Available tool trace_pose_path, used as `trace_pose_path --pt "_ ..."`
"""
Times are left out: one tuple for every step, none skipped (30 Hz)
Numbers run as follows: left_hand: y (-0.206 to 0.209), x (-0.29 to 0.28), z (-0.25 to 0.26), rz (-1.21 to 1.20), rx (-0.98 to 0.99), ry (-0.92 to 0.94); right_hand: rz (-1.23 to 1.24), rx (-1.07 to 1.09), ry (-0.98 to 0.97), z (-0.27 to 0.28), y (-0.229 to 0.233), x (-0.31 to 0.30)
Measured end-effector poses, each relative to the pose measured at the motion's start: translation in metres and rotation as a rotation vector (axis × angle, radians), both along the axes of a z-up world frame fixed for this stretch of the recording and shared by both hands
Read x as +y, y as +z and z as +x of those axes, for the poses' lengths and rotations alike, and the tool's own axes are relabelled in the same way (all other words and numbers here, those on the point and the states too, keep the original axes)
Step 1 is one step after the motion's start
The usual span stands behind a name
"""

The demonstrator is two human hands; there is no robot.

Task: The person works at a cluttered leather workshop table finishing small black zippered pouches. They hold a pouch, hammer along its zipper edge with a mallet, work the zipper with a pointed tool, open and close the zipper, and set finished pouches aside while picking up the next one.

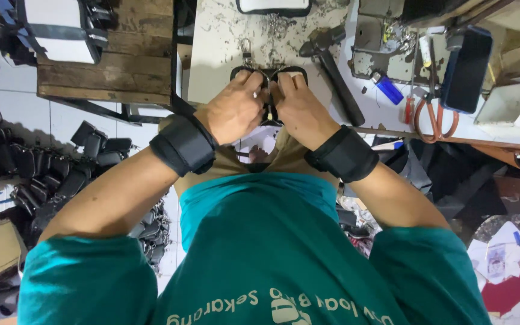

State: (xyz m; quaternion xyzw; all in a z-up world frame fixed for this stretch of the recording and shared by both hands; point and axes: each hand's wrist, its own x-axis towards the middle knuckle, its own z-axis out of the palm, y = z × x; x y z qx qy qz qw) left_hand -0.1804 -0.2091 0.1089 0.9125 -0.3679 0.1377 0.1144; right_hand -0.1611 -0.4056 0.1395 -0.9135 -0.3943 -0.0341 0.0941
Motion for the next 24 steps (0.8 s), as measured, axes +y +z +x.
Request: trace_pose_path --pt "0.002 0.000 0.000 0.001 -0.009 0.000 0.001 -0.009 0.000 0.001 -0.002 -0.008" --pt "0.003 0.000 -0.002 -0.014 0.046 0.018 0.058 0.013 0.055 0.003 -0.003 -0.016" --pt "0.004 -0.001 -0.004 -0.029 0.102 0.036 0.115 0.037 0.111 0.003 -0.005 -0.024" --pt "0.016 0.002 -0.007 -0.033 0.094 0.042 0.110 0.029 0.119 0.006 -0.014 -0.033" --pt "0.028 0.004 -0.011 -0.061 0.178 0.049 0.156 0.072 0.170 0.008 -0.023 -0.041" --pt "0.040 0.006 -0.014 -0.088 0.260 0.053 0.203 0.114 0.221 0.011 -0.032 -0.050" --pt "0.047 0.010 -0.018 -0.092 0.251 0.058 0.198 0.105 0.227 0.016 -0.022 -0.059" --pt "0.055 0.014 -0.022 -0.184 0.243 0.176 0.224 0.020 0.100 0.020 -0.013 -0.068" --pt "0.062 0.018 -0.027 -0.276 0.234 0.293 0.250 -0.066 -0.026 0.024 -0.004 -0.076" --pt "0.051 0.023 -0.024 -0.279 0.233 0.296 0.248 -0.066 -0.023 0.025 0.001 -0.080" --pt "0.040 0.028 -0.021 -0.297 0.293 0.424 0.194 -0.108 -0.123 0.026 0.006 -0.085" --pt "0.030 0.034 -0.018 -0.314 0.353 0.552 0.140 -0.150 -0.223 0.027 0.011 -0.088" --pt "0.036 0.031 -0.023 -0.314 0.353 0.555 0.140 -0.150 -0.220 0.029 -0.006 -0.096" --pt "0.044 0.029 -0.024 -0.339 0.439 0.605 0.129 -0.074 -0.295 0.035 -0.022 -0.103" --pt "0.052 0.026 -0.025 -0.365 0.526 0.655 0.119 0.003 -0.369 0.042 -0.038 -0.110" --pt "0.040 0.023 -0.022 -0.369 0.524 0.657 0.117 0.000 -0.365 0.045 -0.043 -0.116" --pt "0.027 0.021 -0.019 -0.371 0.574 0.688 0.136 0.009 -0.371 0.049 -0.049 -0.123" --pt "0.015 0.019 -0.015 -0.373 0.624 0.720 0.154 0.018 -0.376 0.053 -0.055 -0.129" --pt "0.027 0.018 -0.018 -0.377 0.622 0.724 0.153 0.016 -0.371 0.046 -0.042 -0.121" --pt "0.039 0.019 -0.021 -0.490 0.751 0.682 0.252 0.004 -0.324 0.037 -0.029 -0.113" --pt "0.051 0.018 -0.024 -0.604 0.878 0.636 0.351 -0.008 -0.276 0.029 -0.016 -0.105" --pt "0.050 0.018 -0.025 -0.606 0.878 0.637 0.350 -0.007 -0.274 0.015 0.003 -0.090" --pt "0.049 0.017 -0.025 -0.607 0.848 0.662 0.444 0.104 -0.205 0.000 0.023 -0.076" --pt "0.048 0.017 -0.026 -0.605 0.820 0.686 0.538 0.217 -0.136 -0.015 0.042 -0.061"
